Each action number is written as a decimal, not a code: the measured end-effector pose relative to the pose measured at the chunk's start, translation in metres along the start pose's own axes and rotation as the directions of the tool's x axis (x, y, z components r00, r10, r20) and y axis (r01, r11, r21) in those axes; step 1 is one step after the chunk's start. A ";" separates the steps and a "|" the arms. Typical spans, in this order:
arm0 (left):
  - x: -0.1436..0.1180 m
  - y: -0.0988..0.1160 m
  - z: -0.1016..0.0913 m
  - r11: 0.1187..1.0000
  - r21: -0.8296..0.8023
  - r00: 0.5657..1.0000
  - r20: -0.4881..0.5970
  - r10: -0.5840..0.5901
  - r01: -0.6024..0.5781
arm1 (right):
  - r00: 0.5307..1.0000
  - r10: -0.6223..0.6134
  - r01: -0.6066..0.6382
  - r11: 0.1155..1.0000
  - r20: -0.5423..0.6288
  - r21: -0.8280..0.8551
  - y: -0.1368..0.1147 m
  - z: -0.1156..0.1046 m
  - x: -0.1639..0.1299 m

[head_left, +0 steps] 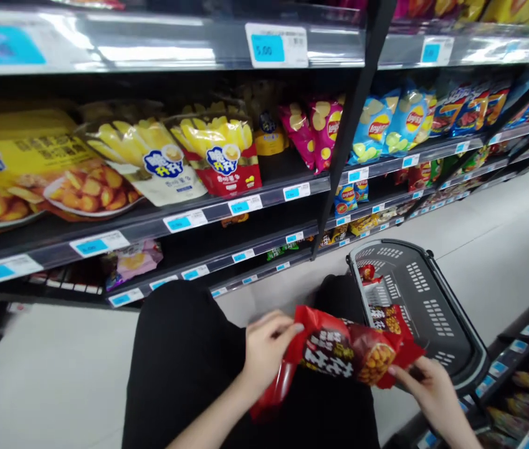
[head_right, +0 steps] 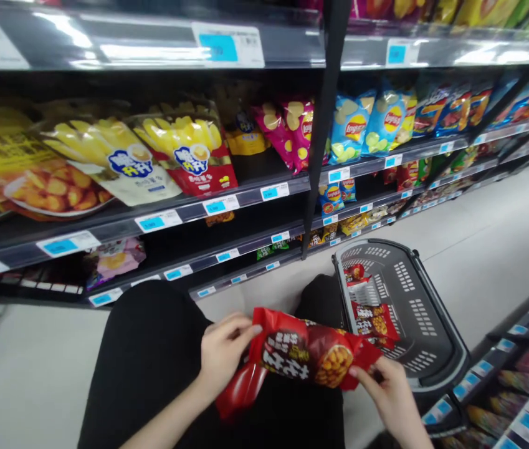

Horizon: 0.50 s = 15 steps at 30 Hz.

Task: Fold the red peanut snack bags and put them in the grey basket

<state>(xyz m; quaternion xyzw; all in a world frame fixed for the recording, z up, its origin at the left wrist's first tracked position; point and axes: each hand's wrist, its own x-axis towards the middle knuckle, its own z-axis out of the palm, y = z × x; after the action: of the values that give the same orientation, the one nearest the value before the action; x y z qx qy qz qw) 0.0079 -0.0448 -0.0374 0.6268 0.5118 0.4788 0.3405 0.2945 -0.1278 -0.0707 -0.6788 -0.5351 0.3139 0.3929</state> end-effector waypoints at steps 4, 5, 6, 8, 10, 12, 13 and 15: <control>-0.003 0.013 0.049 0.937 0.011 0.913 0.232 0.336 -0.348 | 0.974 0.131 -0.116 0.989 -0.185 0.093 0.047 -0.038 0.053; 0.000 0.012 0.069 0.927 0.009 0.881 0.316 0.353 -0.375 | 0.958 0.170 -0.133 0.977 -0.231 0.165 0.061 -0.044 0.069; 0.005 0.009 0.092 0.924 0.021 0.850 0.400 0.342 -0.382 | 0.940 0.208 -0.144 0.960 -0.271 0.239 0.075 -0.048 0.086; 0.022 -0.001 0.139 0.941 0.123 0.830 0.516 0.212 -0.317 | 0.898 0.285 -0.154 0.917 -0.336 0.367 0.104 -0.051 0.119; 0.045 -0.013 0.183 0.947 0.229 0.783 0.621 0.037 -0.226 | 0.870 0.327 -0.130 0.874 -0.368 0.469 0.133 -0.049 0.151; 0.066 -0.024 0.215 0.937 0.304 0.726 0.681 -0.089 -0.171 | 0.874 0.326 -0.079 0.826 -0.360 0.558 0.161 -0.045 0.181; 0.075 -0.029 0.225 0.931 0.324 0.709 0.696 -0.114 -0.167 | 0.883 0.320 -0.057 0.799 -0.343 0.599 0.175 -0.043 0.195; 0.085 -0.036 0.230 0.922 0.324 0.702 0.706 -0.087 -0.211 | 0.900 0.323 -0.058 0.754 -0.293 0.654 0.207 -0.036 0.221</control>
<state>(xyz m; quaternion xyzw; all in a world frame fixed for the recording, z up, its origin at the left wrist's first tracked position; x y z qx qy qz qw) 0.2159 0.0608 -0.1200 0.8330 0.4022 0.1034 0.3657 0.4747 0.0555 -0.2341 -0.6078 -0.2364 0.3729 0.6600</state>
